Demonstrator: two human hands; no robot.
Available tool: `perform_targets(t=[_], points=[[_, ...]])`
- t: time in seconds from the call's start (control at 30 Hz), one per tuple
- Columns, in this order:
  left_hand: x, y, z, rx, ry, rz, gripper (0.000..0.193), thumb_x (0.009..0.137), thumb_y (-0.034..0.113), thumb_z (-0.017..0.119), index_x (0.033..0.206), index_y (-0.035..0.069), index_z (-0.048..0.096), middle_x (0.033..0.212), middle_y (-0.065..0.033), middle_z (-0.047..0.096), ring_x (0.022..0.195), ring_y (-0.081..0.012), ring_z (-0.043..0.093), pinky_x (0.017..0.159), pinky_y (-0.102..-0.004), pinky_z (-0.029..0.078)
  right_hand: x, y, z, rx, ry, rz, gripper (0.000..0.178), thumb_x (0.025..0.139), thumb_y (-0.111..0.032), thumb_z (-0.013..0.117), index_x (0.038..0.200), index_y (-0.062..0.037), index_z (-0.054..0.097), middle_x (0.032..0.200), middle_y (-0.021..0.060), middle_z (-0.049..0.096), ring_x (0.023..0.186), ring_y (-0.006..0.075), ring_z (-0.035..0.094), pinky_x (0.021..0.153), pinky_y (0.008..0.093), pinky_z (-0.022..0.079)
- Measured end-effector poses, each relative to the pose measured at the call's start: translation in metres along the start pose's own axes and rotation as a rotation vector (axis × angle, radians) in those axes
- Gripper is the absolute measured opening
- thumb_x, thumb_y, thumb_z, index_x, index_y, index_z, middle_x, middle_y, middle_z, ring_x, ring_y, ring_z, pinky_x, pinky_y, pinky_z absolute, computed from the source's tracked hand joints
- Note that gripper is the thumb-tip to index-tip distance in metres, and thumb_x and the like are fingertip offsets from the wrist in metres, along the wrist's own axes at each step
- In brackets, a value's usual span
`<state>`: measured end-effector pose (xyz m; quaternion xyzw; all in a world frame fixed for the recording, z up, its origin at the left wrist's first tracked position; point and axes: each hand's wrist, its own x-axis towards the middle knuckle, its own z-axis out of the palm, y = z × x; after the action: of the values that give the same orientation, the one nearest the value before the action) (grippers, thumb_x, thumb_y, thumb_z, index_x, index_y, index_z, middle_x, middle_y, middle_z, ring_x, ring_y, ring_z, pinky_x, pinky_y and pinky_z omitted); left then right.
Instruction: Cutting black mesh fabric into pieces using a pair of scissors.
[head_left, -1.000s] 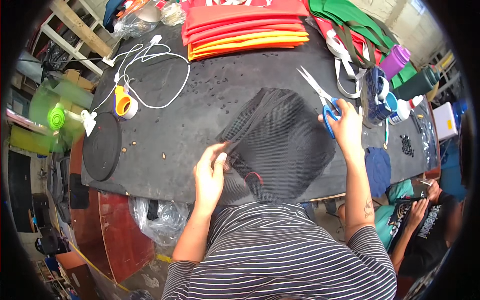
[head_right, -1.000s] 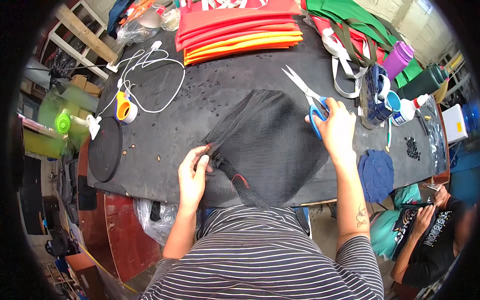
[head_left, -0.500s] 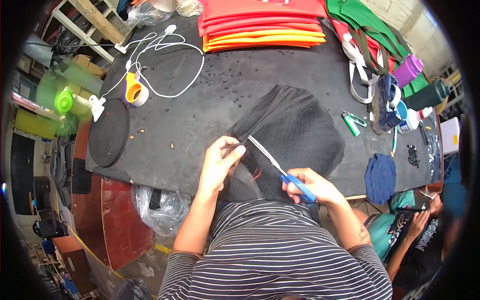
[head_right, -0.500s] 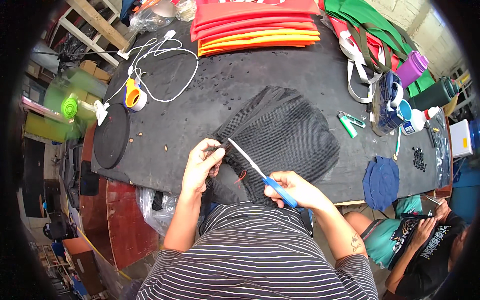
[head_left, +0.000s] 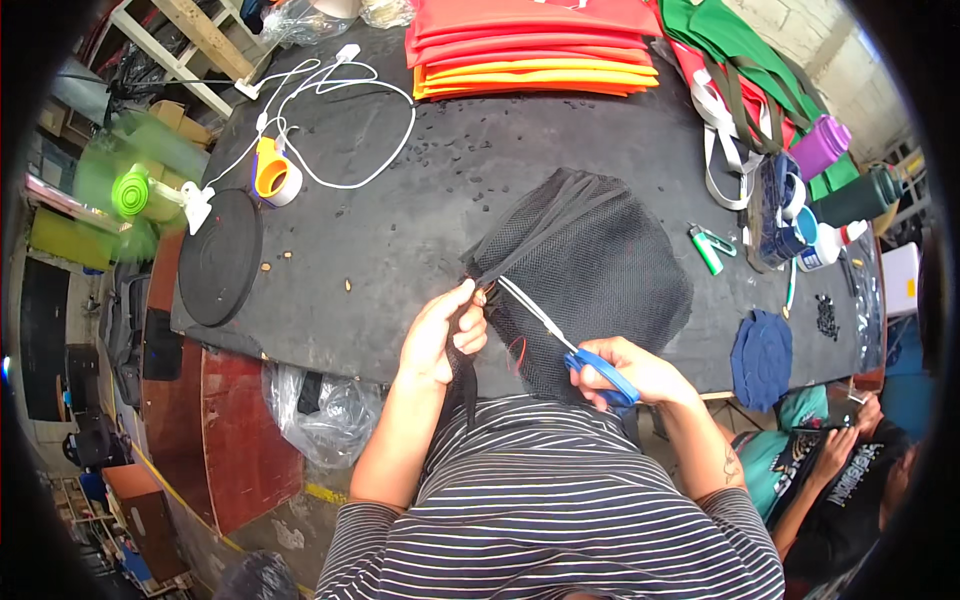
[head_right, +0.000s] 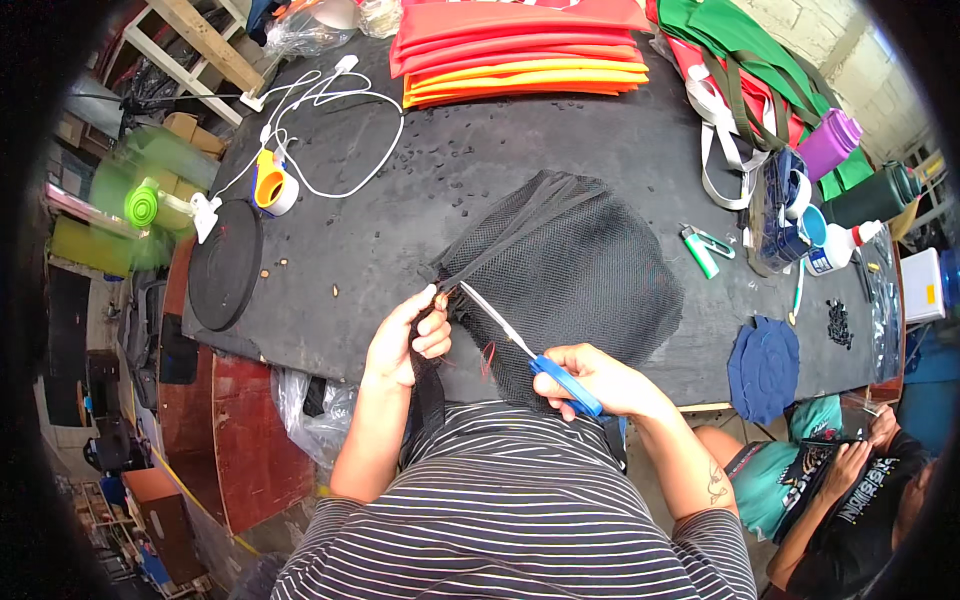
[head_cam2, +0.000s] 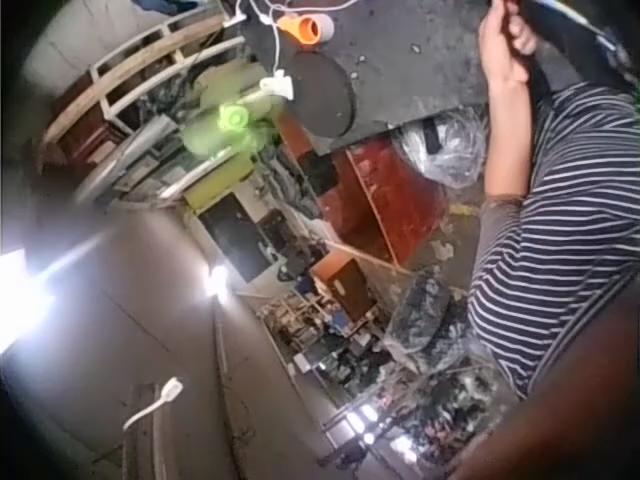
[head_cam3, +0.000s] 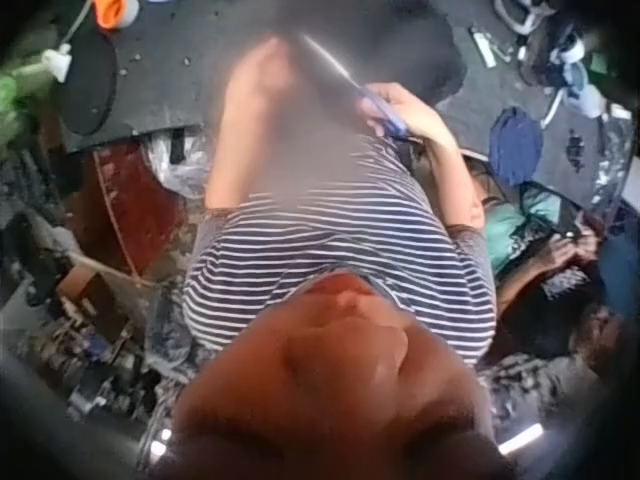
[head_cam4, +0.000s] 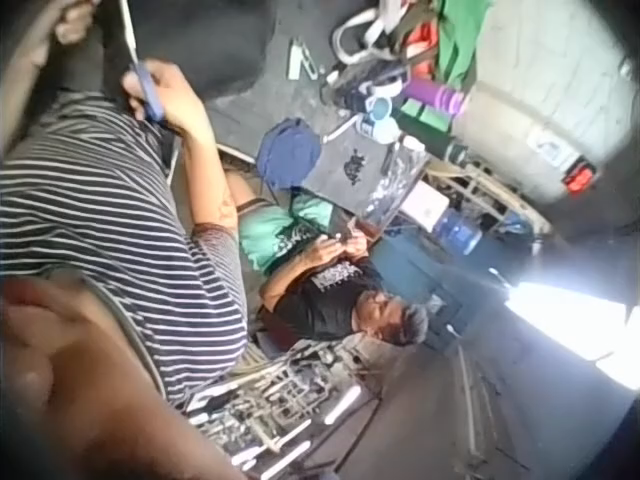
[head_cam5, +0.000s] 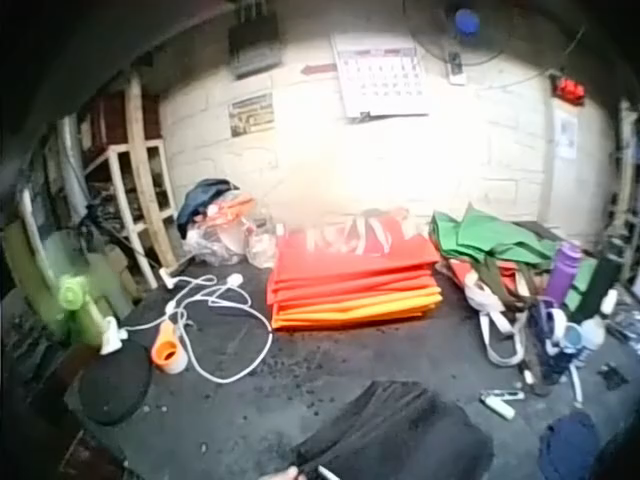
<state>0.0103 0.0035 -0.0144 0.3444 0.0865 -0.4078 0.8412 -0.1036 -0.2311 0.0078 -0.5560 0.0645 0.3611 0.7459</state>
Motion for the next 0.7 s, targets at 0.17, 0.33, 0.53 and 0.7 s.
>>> perform_targets(t=[0.17, 0.33, 0.53, 0.7], points=[[0.000, -0.003, -0.002, -0.155, -0.043, -0.062, 0.023, 0.091, 0.024, 0.046, 0.083, 0.002, 0.051, 0.054, 0.0012, 0.040, 0.040, -0.0074, 0.033, 0.038, -0.0212, 0.027, 0.003, -0.003, 0.010, 0.035, -0.005, -0.018, 0.026, 0.083, -0.028, 0.061, 0.078, -0.0042, 0.052, 0.064, -0.0015, 0.051, 0.054, 0.0042, 0.049, 0.048, 0.0176, 0.042], [0.000, -0.009, -0.002, -0.272, -0.121, -0.153, 0.023, 0.093, 0.022, 0.041, 0.087, 0.002, 0.052, 0.052, 0.0048, 0.036, 0.039, -0.0057, 0.031, 0.038, -0.0212, 0.026, 0.009, -0.005, 0.015, 0.027, 0.025, -0.031, 0.023, 0.084, -0.025, 0.060, 0.079, -0.0041, 0.052, 0.064, -0.0015, 0.052, 0.053, 0.0044, 0.049, 0.048, 0.0178, 0.043], [-0.005, -0.008, 0.002, -0.285, -0.110, -0.169, 0.023, 0.093, 0.021, 0.040, 0.087, 0.002, 0.052, 0.052, 0.0051, 0.036, 0.039, -0.0056, 0.031, 0.039, -0.0213, 0.026, 0.015, -0.006, 0.017, 0.040, 0.030, -0.035, 0.030, 0.081, -0.029, 0.063, 0.084, -0.0011, 0.053, 0.067, 0.0031, 0.054, 0.054, 0.0077, 0.052, 0.050, 0.0202, 0.044], [-0.006, -0.006, 0.004, -0.280, -0.115, -0.178, 0.023, 0.093, 0.021, 0.040, 0.086, 0.003, 0.051, 0.052, 0.0053, 0.036, 0.039, -0.0055, 0.031, 0.039, -0.0214, 0.026, 0.017, -0.004, 0.016, 0.045, 0.079, -0.028, 0.022, 0.082, -0.022, 0.063, 0.076, -0.0043, 0.053, 0.060, -0.0019, 0.050, 0.046, 0.0040, 0.047, 0.042, 0.0166, 0.040]])
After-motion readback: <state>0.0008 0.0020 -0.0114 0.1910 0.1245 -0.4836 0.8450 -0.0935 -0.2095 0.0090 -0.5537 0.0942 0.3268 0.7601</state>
